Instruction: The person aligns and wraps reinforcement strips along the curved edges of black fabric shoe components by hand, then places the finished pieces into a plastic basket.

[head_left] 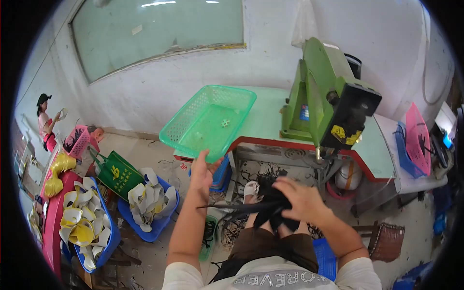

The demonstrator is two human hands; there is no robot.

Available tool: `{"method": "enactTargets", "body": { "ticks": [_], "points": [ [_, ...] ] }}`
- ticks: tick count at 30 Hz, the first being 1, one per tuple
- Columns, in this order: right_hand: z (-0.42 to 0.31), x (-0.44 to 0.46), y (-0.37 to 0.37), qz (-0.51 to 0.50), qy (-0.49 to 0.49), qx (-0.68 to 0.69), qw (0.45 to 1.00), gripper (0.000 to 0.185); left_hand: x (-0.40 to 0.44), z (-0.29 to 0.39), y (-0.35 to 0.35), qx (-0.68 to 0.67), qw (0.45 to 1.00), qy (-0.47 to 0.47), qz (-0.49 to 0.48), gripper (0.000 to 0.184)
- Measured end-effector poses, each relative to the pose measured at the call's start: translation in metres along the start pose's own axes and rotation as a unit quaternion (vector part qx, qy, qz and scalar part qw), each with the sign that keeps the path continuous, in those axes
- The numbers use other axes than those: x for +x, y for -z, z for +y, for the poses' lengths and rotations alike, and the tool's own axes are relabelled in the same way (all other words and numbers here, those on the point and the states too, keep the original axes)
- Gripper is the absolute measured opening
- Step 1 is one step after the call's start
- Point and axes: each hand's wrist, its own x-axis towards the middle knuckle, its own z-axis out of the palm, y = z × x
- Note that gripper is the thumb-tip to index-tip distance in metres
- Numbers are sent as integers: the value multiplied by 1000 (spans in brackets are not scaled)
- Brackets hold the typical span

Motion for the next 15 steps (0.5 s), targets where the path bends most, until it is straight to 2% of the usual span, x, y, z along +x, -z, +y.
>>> {"method": "enactTargets", "body": {
  "ticks": [2, 4, 6, 8, 10, 11, 13, 15],
  "points": [
    [19, -7, 1, 112, -7, -112, 987, 64, 10, -2, -19, -23, 999, 6, 36, 38],
    [42, -10, -11, 249, 33, -173, 952, 52, 22, -8, -35, -3, 999, -16, 36, 41],
    [63, -18, -36, 324, 74, -208, 920, 43, 31, -8, -40, 24, 999, 28, 35, 44],
    [72, -36, -78, 326, 59, -172, 928, 37, 22, -22, -38, 50, 996, 66, 36, 46],
    [78, -60, -121, 288, 27, -142, 947, 36, 3, -37, -38, 87, 994, -23, 54, 54],
    [74, -71, -135, 297, -15, -121, 947, 37, -14, -49, -43, 107, 990, -50, 76, 60],
    [64, -80, -149, 322, -97, -61, 940, 39, -38, -86, -38, 154, 978, -75, 118, 59],
    [53, -85, -148, 309, -77, -48, 947, 41, -58, -122, -27, 270, 951, -152, -3, 61]
  ]
}}
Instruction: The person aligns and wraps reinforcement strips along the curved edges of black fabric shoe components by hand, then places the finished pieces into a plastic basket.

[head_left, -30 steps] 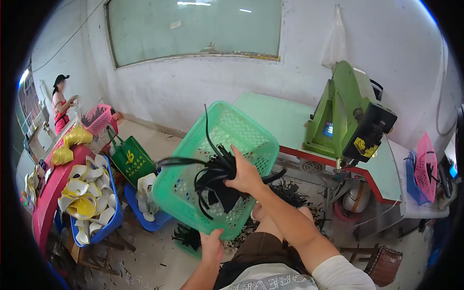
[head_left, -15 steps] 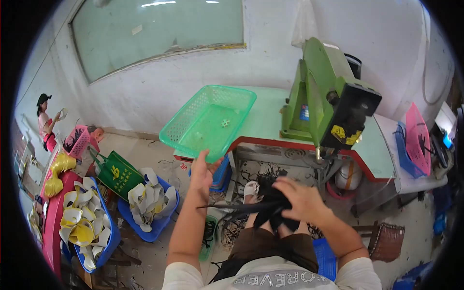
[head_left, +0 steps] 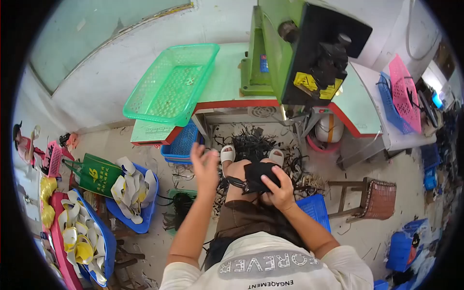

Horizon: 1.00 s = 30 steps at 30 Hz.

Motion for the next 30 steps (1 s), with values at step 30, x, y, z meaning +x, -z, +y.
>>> {"method": "enactTargets", "body": {
  "ticks": [30],
  "points": [
    [2, 4, 88, -129, -424, 530, 723, 25, -82, 17, -18, 405, 813, -215, -358, 38]
  ]
}}
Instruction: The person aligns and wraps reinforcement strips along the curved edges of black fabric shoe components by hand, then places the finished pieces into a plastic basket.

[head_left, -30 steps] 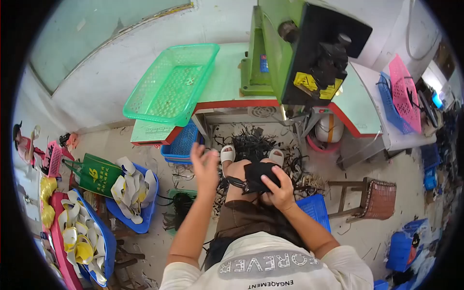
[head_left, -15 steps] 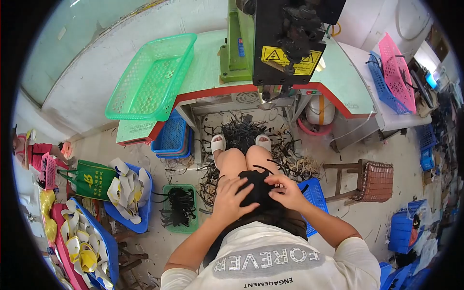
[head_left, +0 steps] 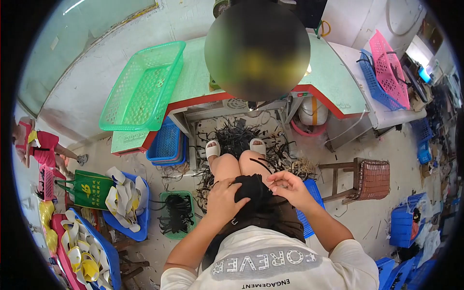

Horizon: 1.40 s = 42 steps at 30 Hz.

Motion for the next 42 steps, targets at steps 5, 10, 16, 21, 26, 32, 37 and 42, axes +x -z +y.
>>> {"method": "enactTargets", "body": {
  "ticks": [5, 10, 16, 21, 26, 32, 37, 42],
  "points": [
    [0, -4, 4, -68, -96, -20, 993, 24, 0, 4, 2, -43, 998, 50, -13, 34],
    [4, -8, 7, -117, -138, -96, 979, 22, -7, 6, 0, 11, 1000, 17, -22, 37],
    [-13, -10, 8, -236, -217, -125, 939, 24, 3, 15, 34, -208, 963, 115, -127, 26],
    [-2, -10, -2, -142, -67, -31, 987, 28, 22, 15, 39, -588, 791, 131, -108, 14],
    [7, -1, -3, -70, 18, 179, 981, 27, 45, 25, 21, -659, 735, 150, -56, 22],
    [-37, 6, -18, 184, 31, 265, 946, 20, 57, 58, -21, -720, 677, 150, 13, 24],
    [-40, 5, 20, 141, 160, -236, 948, 15, 71, 61, -22, -697, 702, 145, -27, 47],
    [-68, 3, 24, 56, 309, -408, 857, 18, 76, 53, -26, -692, 695, 190, -52, 37]
  ]
}}
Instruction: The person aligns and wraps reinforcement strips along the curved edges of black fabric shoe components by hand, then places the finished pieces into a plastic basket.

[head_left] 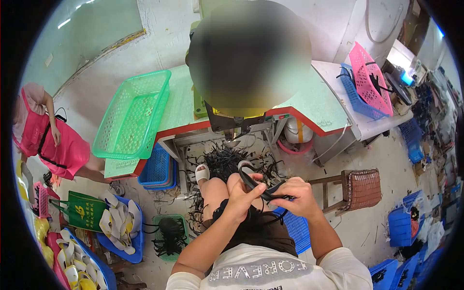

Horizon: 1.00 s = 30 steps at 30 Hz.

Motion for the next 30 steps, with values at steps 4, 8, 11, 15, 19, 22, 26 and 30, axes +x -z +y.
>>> {"method": "enactTargets", "body": {
  "ticks": [4, 8, 11, 15, 19, 22, 26, 30],
  "points": [
    [-2, 4, 2, 27, 6, 45, 999, 20, -4, -2, -3, -91, 995, -38, -7, 19],
    [2, 4, 4, 76, 22, 91, 993, 21, -10, 6, -4, -157, 987, -22, 11, 9],
    [7, -2, 2, 77, -39, 179, 980, 26, -11, 12, -4, -167, 986, -27, -10, 15],
    [9, -8, -5, 120, -131, 393, 902, 21, -7, 24, -15, -105, 993, -56, 6, 20],
    [32, -11, -23, 135, -115, 513, 840, 23, 0, 37, -22, -50, 996, -72, 21, 25],
    [31, -1, -35, 225, -140, 595, 759, 18, 7, 45, -29, -15, 994, -102, 36, 25],
    [31, 6, -42, 255, -139, 610, 738, 17, 11, 55, -32, -11, 992, -113, 50, 24],
    [27, 16, -39, 238, -155, 605, 744, 15, 14, 61, -32, -20, 992, -115, 53, 24]
  ]
}}
